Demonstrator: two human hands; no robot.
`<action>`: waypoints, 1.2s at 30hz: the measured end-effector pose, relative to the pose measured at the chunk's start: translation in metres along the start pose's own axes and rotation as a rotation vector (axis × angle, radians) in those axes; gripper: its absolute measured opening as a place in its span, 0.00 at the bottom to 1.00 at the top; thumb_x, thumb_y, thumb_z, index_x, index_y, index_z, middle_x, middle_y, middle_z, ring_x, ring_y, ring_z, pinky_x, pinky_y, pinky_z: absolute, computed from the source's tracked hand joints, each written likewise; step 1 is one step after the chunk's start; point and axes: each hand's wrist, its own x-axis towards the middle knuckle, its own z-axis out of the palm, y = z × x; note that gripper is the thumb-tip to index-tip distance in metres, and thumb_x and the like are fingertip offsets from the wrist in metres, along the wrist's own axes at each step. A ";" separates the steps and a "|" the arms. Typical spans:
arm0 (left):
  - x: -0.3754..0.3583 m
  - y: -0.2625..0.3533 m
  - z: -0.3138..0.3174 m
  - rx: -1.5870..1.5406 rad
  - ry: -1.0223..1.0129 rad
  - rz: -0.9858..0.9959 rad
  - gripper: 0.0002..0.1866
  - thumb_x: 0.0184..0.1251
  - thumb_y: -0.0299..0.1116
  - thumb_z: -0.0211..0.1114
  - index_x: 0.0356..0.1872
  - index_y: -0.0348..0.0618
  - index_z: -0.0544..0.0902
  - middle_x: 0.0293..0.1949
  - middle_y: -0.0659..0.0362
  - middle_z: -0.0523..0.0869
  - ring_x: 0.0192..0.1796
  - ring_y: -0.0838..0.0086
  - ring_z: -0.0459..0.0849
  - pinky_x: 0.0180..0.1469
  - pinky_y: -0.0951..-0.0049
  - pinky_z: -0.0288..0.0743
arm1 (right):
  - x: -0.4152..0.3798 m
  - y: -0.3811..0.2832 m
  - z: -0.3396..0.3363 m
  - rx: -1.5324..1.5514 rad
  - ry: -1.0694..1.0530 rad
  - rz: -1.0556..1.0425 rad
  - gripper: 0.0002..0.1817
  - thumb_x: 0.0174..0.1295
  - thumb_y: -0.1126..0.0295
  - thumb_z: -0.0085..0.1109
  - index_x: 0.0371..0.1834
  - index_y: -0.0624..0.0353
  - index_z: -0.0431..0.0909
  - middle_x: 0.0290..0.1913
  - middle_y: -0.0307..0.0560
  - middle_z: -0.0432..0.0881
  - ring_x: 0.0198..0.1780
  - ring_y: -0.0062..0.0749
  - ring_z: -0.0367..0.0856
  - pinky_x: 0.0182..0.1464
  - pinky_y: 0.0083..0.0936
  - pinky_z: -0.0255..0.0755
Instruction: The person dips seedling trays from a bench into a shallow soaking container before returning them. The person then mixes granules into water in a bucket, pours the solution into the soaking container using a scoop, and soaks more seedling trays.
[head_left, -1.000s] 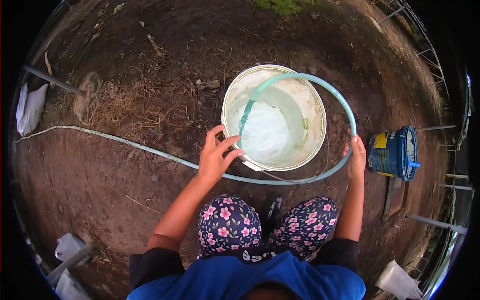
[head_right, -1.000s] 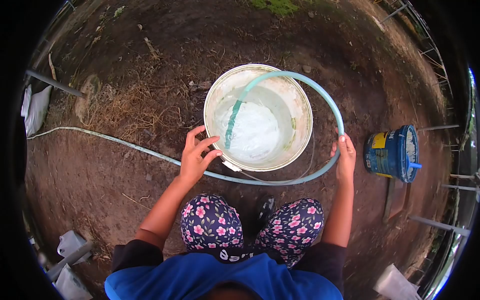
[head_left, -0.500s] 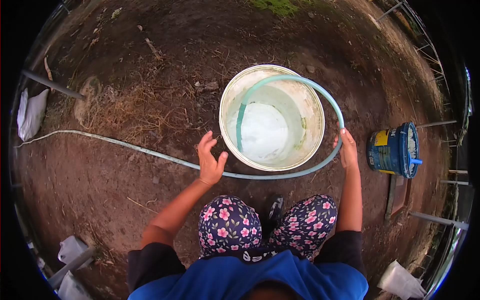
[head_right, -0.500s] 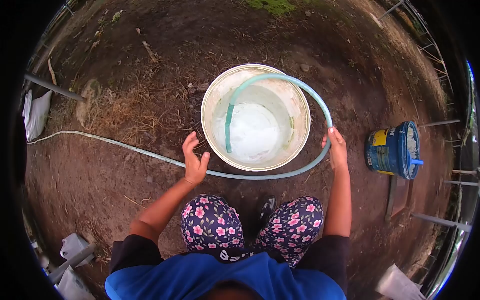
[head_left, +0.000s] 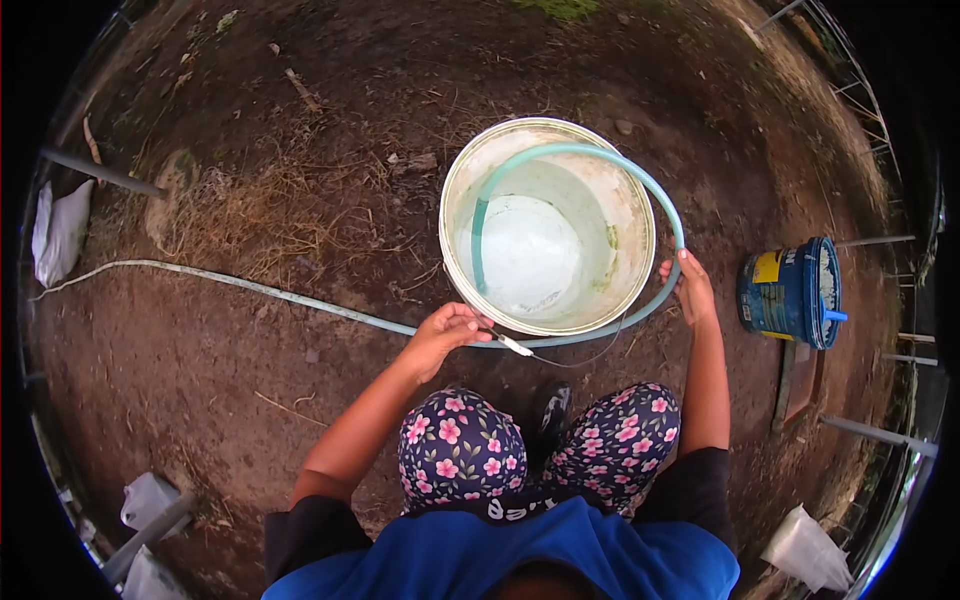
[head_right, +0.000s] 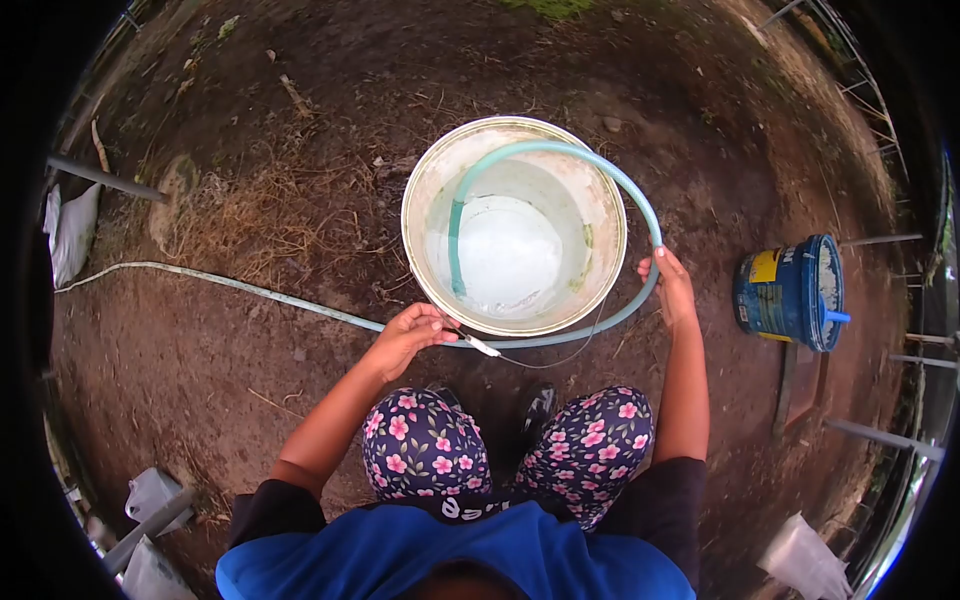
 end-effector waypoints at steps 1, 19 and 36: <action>-0.003 0.004 0.003 -0.014 0.011 -0.010 0.11 0.59 0.29 0.56 0.42 0.42 0.67 0.42 0.53 0.77 0.44 0.69 0.78 0.48 0.71 0.69 | 0.002 0.000 0.000 0.010 -0.029 0.001 0.24 0.60 0.53 0.46 0.55 0.56 0.66 0.33 0.38 0.74 0.37 0.22 0.72 0.43 0.21 0.65; -0.016 0.061 0.042 1.394 0.263 1.011 0.13 0.42 0.31 0.68 0.33 0.44 0.79 0.25 0.59 0.75 0.30 0.69 0.74 0.36 0.71 0.67 | 0.015 0.008 0.001 0.060 -0.012 0.012 0.24 0.59 0.55 0.47 0.56 0.56 0.65 0.37 0.39 0.76 0.39 0.23 0.72 0.43 0.22 0.63; -0.006 -0.014 -0.032 1.692 -0.211 0.843 0.15 0.55 0.33 0.55 0.45 0.50 0.69 0.49 0.59 0.70 0.52 0.69 0.67 0.52 0.64 0.58 | 0.023 0.013 0.008 0.062 0.008 -0.007 0.24 0.58 0.54 0.49 0.54 0.56 0.66 0.36 0.38 0.77 0.38 0.22 0.72 0.42 0.22 0.64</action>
